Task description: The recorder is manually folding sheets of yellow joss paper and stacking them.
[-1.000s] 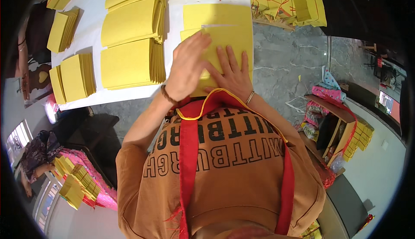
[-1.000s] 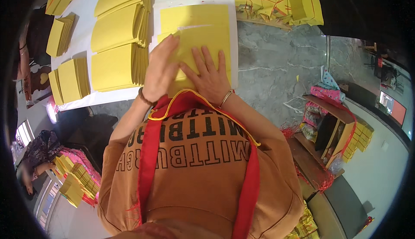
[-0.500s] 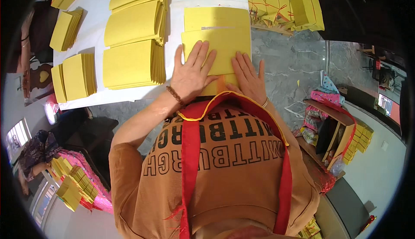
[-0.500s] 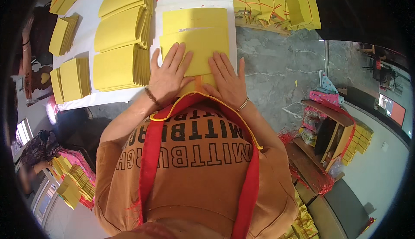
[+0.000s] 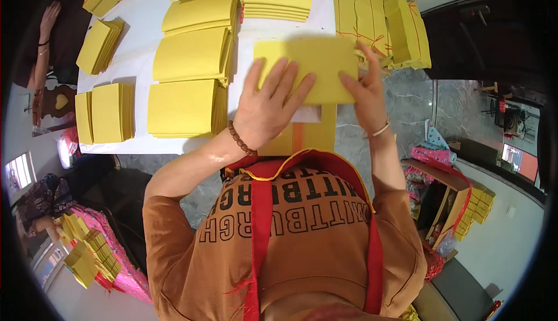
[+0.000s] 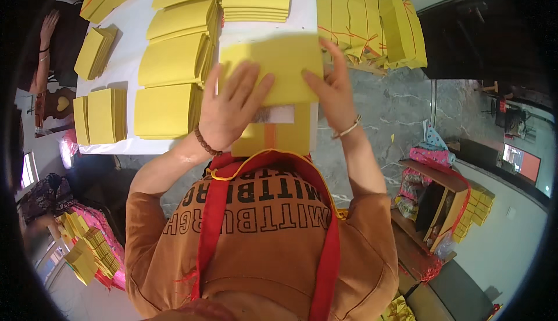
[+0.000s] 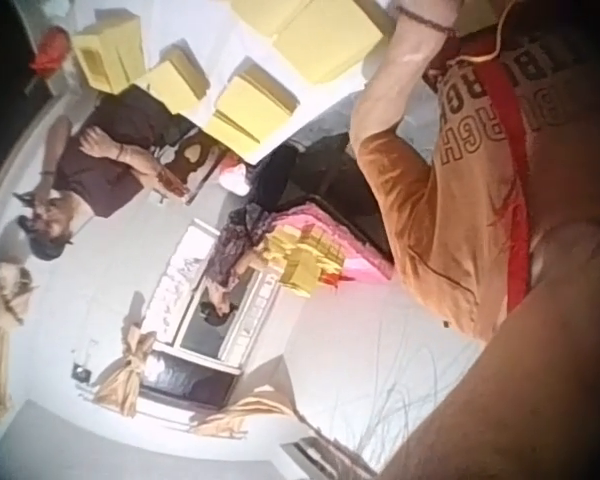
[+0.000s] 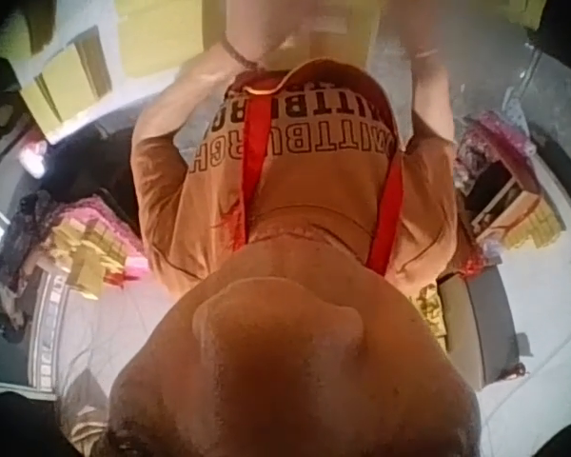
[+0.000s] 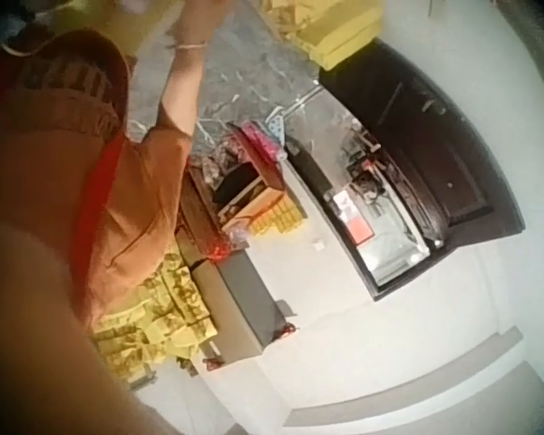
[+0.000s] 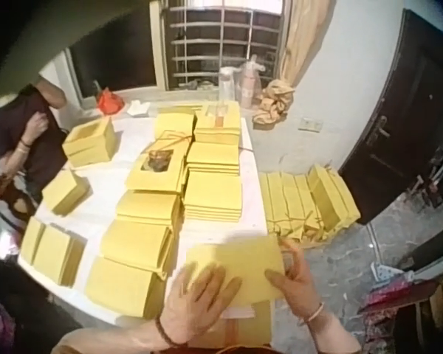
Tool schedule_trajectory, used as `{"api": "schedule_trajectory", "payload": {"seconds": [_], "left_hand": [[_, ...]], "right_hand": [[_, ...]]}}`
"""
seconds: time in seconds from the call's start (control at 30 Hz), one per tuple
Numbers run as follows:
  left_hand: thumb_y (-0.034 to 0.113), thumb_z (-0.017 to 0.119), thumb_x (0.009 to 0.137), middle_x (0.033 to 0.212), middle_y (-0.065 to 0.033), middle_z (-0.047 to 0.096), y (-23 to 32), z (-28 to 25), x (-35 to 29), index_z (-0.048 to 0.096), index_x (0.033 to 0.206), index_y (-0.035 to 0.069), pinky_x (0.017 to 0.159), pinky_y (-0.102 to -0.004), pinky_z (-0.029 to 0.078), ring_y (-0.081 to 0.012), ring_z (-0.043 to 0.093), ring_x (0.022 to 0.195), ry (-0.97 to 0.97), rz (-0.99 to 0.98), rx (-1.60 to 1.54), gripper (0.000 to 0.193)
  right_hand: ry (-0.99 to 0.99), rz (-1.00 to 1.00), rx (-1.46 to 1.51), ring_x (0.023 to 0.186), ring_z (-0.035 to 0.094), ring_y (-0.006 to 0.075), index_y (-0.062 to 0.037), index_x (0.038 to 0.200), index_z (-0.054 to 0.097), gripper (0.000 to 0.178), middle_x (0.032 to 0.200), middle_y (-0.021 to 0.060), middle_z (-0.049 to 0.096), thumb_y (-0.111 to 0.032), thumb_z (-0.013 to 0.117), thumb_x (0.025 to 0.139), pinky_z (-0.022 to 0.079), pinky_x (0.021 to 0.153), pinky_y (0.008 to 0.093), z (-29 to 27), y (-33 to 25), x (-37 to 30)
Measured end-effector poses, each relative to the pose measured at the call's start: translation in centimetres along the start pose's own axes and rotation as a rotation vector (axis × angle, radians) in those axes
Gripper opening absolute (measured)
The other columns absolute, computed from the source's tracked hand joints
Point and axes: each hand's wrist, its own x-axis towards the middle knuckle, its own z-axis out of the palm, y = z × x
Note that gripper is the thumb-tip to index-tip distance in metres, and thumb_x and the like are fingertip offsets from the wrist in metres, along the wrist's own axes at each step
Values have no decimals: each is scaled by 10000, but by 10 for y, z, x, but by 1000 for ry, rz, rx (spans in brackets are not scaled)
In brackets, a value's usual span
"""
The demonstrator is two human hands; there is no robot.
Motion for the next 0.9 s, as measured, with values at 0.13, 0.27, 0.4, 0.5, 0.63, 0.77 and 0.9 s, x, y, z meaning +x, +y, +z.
{"api": "schedule_trajectory", "payload": {"seconds": [0.13,0.27,0.4,0.5,0.63,0.77,0.9], "left_hand": [[162,580,753,1287,-124,471,-2,4,2,534,1234,146,995,-583,234,-307,393,1228,62,-226,-94,484],[191,605,744,1325,-138,428,13,31,-15,514,1244,118,987,-611,217,-317,360,1255,-54,-243,-259,514],[197,625,744,1326,-149,423,23,53,-29,515,1229,89,992,-605,221,-324,347,1259,-145,-255,-312,509],[210,664,731,1330,-139,424,21,50,-26,520,1232,109,998,-596,217,-318,348,1258,-199,-277,-357,531],[212,664,733,1329,-135,424,20,50,-27,526,1227,116,1005,-580,222,-312,351,1253,-188,-297,-370,522],[209,662,735,1328,-128,427,17,49,-23,524,1231,117,1008,-571,218,-309,352,1252,-191,-274,-381,524],[218,636,747,1290,-130,449,17,49,-25,537,1192,106,980,-574,254,-299,372,1235,-151,-280,-366,469]], "right_hand": [[53,-148,-224,1022,527,142,-69,1290,444,479,1130,103,556,-17,581,834,444,843,259,-22,5,96],[32,-167,-135,1071,490,137,-55,1259,473,449,1173,81,535,5,570,825,413,886,257,-37,53,201],[44,-59,-21,1055,518,164,-52,1236,494,432,1178,85,549,-27,589,815,417,885,272,-9,85,248],[84,-83,-457,1037,547,219,-70,1228,503,438,1191,134,554,-73,611,803,434,874,309,-4,112,275],[148,90,-671,1051,521,301,-129,1201,540,407,1221,167,525,-100,595,798,403,923,341,14,104,269],[195,-231,-1074,1028,506,282,-181,1180,564,399,1249,130,494,-88,557,792,409,898,372,4,141,280],[193,-652,-1601,1031,502,250,-263,1196,552,436,1191,72,525,-86,523,798,400,852,388,25,118,262]]}}
